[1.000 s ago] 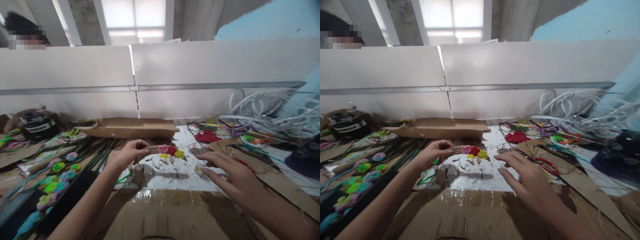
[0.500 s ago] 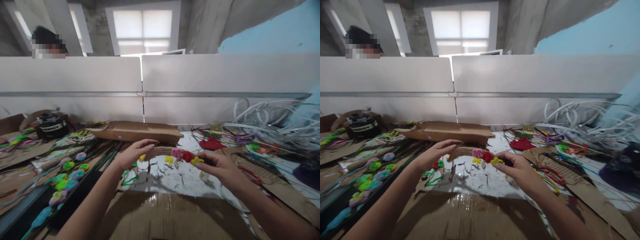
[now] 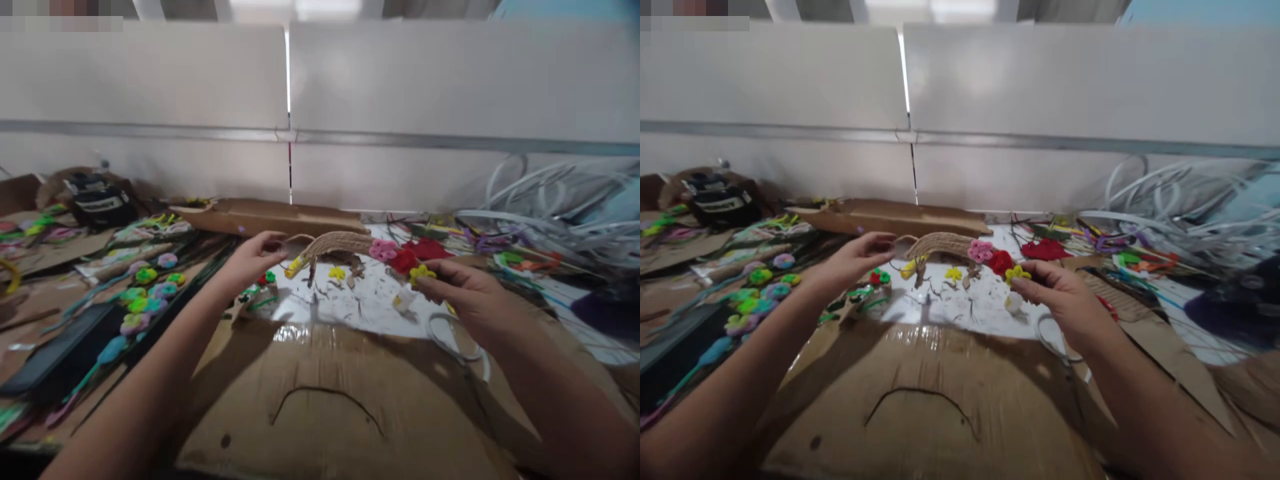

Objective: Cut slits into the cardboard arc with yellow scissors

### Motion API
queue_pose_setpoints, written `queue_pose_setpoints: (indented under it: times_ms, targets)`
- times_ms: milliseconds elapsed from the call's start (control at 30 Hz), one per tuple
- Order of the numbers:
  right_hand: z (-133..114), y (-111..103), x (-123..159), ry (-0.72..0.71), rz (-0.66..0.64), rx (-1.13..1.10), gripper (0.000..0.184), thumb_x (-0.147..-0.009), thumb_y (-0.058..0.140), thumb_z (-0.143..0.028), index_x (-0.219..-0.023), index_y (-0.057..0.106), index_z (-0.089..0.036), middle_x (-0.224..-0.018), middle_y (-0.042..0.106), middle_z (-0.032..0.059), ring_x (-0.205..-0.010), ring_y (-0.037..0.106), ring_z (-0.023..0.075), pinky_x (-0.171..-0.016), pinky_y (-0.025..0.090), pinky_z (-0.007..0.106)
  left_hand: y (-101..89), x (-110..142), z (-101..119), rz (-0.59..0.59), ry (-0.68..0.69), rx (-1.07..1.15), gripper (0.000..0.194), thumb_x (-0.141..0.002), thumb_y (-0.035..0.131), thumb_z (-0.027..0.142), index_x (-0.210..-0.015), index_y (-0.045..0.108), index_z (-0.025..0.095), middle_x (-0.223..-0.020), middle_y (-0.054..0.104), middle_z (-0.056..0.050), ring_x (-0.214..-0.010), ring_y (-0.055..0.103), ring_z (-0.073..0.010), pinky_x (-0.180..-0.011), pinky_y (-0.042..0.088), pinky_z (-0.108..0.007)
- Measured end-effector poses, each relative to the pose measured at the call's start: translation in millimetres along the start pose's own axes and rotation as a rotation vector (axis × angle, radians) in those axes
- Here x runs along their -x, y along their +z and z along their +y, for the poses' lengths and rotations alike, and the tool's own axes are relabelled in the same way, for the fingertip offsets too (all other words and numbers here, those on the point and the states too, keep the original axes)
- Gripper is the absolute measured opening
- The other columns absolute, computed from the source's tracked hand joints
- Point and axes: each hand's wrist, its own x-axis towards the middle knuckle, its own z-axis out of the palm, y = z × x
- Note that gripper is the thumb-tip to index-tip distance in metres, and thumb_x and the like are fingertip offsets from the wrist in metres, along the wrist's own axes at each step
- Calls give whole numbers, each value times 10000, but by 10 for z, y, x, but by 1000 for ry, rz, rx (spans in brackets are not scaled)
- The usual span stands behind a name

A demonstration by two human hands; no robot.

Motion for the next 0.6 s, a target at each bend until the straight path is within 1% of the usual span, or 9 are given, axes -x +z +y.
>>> queue_pose_setpoints:
  times_ms: [67, 100, 167, 233, 333, 433, 533, 600]
  targets:
    - [11, -20, 86, 61, -48, 5, 544, -604, 900, -657, -943, 788, -247, -943, 732, 54, -774, 631, 199, -635, 498, 278, -42, 199, 60, 88, -16, -103, 544, -838, 700, 448, -1290, 643, 151, -1341, 687, -159, -1192, 647, -312, -1018, 521, -488]
    - [32, -23, 131, 98, -75, -10, 542, -604, 903, -651, -941, 787, -242, -945, 728, 56, -768, 633, 198, -624, 498, 274, -62, 314, 100, 107, -32, -143, 551, -835, 699, 465, -1287, 648, 153, -1330, 690, -154, -1176, 651, -317, -989, 537, -482]
    - [99, -8, 232, 178, -120, -64, 541, -586, 924, -622, -927, 781, -226, -919, 723, 55, -738, 631, 190, -592, 488, 263, -92, 558, 179, 57, -78, -172, 538, -853, 679, 495, -1291, 655, 183, -1323, 697, -125, -1139, 668, -310, -944, 557, -459]
    - [184, 45, 343, 240, -152, -101, 522, -598, 935, -584, -930, 770, -215, -896, 721, 49, -717, 621, 180, -573, 466, 252, -104, 792, 229, -23, -103, -199, 465, -884, 652, 514, -1241, 691, 218, -1277, 722, -86, -1119, 678, -294, -952, 548, -432]
    - [289, 182, 520, 293, -207, -113, 461, -659, 921, -535, -946, 762, -210, -872, 717, 38, -725, 613, 179, -574, 447, 248, -99, 1077, 232, -88, -105, -244, 373, -913, 624, 518, -1141, 729, 241, -1191, 752, -58, -1106, 682, -283, -955, 534, -399]
    - [349, 332, 688, 374, -282, -149, 404, -699, 899, -516, -939, 764, -220, -867, 726, 48, -706, 614, 194, -556, 444, 269, -71, 1297, 203, -145, -147, -295, 346, -924, 600, 522, -1083, 731, 245, -1121, 762, -62, -1047, 694, -290, -915, 547, -406]
    - [403, 442, 811, 440, -424, -250, 383, -736, 885, -498, -979, 770, -226, -928, 745, 57, -713, 619, 190, -576, 443, 279, -2, 1482, 194, -196, -167, -305, 324, -923, 602, 454, -1176, 703, 279, -1207, 742, -62, -1090, 678, -291, -947, 539, -421]
    - [443, 487, 859, 444, -495, -299, 392, -744, 886, -498, -974, 768, -204, -920, 737, 58, -687, 593, 166, -582, 425, 274, 67, 1578, 190, -193, -181, -292, 381, -908, 620, 406, -1273, 657, 301, -1256, 725, -65, -1134, 662, -292, -965, 531, -428]
